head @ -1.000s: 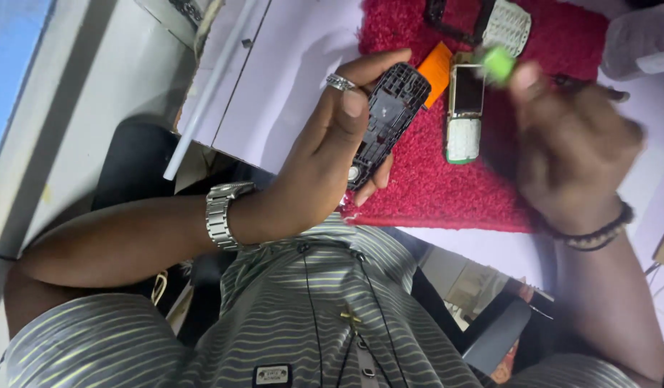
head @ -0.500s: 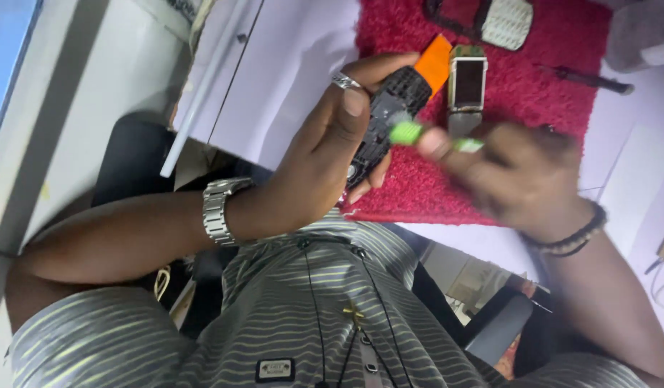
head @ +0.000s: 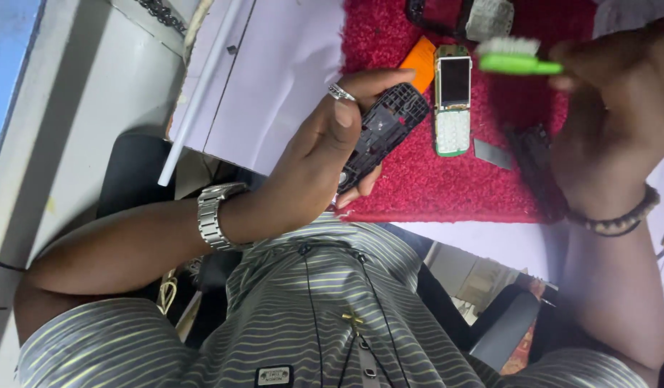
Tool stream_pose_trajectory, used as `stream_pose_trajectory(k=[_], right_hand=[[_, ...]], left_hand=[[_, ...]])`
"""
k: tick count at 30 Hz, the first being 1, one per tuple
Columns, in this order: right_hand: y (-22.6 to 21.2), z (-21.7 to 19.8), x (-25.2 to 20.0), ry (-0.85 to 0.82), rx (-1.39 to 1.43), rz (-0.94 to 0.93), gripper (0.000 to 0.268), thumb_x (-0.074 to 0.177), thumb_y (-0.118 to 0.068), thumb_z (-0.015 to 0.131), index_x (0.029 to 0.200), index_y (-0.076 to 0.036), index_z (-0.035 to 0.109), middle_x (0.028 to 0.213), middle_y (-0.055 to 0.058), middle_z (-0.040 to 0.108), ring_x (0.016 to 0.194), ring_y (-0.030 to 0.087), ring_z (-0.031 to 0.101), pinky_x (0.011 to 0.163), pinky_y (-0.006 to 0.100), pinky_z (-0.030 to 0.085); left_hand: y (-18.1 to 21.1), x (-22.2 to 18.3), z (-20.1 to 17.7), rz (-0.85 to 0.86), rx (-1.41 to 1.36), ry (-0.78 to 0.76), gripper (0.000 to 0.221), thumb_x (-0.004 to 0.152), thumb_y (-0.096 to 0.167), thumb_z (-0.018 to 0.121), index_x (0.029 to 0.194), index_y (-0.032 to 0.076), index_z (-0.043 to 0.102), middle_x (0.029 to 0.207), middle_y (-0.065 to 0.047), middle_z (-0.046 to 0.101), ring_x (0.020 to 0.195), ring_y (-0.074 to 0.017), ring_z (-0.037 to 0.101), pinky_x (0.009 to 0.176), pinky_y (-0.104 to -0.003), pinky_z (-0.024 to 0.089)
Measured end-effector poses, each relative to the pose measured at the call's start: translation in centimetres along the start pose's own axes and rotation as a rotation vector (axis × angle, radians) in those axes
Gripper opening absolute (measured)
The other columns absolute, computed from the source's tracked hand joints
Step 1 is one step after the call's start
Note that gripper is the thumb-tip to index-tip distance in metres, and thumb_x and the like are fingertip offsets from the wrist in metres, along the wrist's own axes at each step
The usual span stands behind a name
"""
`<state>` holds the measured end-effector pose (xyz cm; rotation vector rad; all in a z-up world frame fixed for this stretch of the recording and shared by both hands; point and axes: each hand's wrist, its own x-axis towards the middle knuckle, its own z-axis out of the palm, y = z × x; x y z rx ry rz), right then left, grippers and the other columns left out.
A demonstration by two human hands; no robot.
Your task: Cleaning and reassembling components of a mobile phone using a toothbrush and cleaning solution
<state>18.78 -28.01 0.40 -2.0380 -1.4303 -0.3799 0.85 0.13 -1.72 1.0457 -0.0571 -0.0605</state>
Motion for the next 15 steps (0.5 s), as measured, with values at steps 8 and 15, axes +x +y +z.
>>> stream_pose_trajectory(k=[8,15], right_hand=[[-1.7,1.0,-0.1,-0.244,-0.146,-0.151,0.013,0.117,-0.004,0.078,0.106,-0.009,0.082,0.111,0.014,0.077,0.1,0.038,0.061,0.104,0.057,0.032],[-1.4,1.7,0.0,-0.159,-0.283,-0.267,0.021,0.121,0.0,0.079,0.101,-0.005,0.075,0.106,0.014,0.076,0.093,0.039,0.054,0.095,0.056,0.036]], left_hand=[[1.1,0.4,0.2,-0.052,0.263,-0.097,0.097,0.097,0.076,0.029,0.164,0.007,0.04,0.065,0.0,0.05,0.052,-0.0091,0.048,0.048,-0.024,0.042],[1.7,0.7,0.3,-0.061,0.265,-0.124,0.09,0.101,0.071,0.023,0.164,0.009,0.043,0.052,0.005,0.035,0.044,-0.0061,0.042,0.086,-0.026,0.051]])
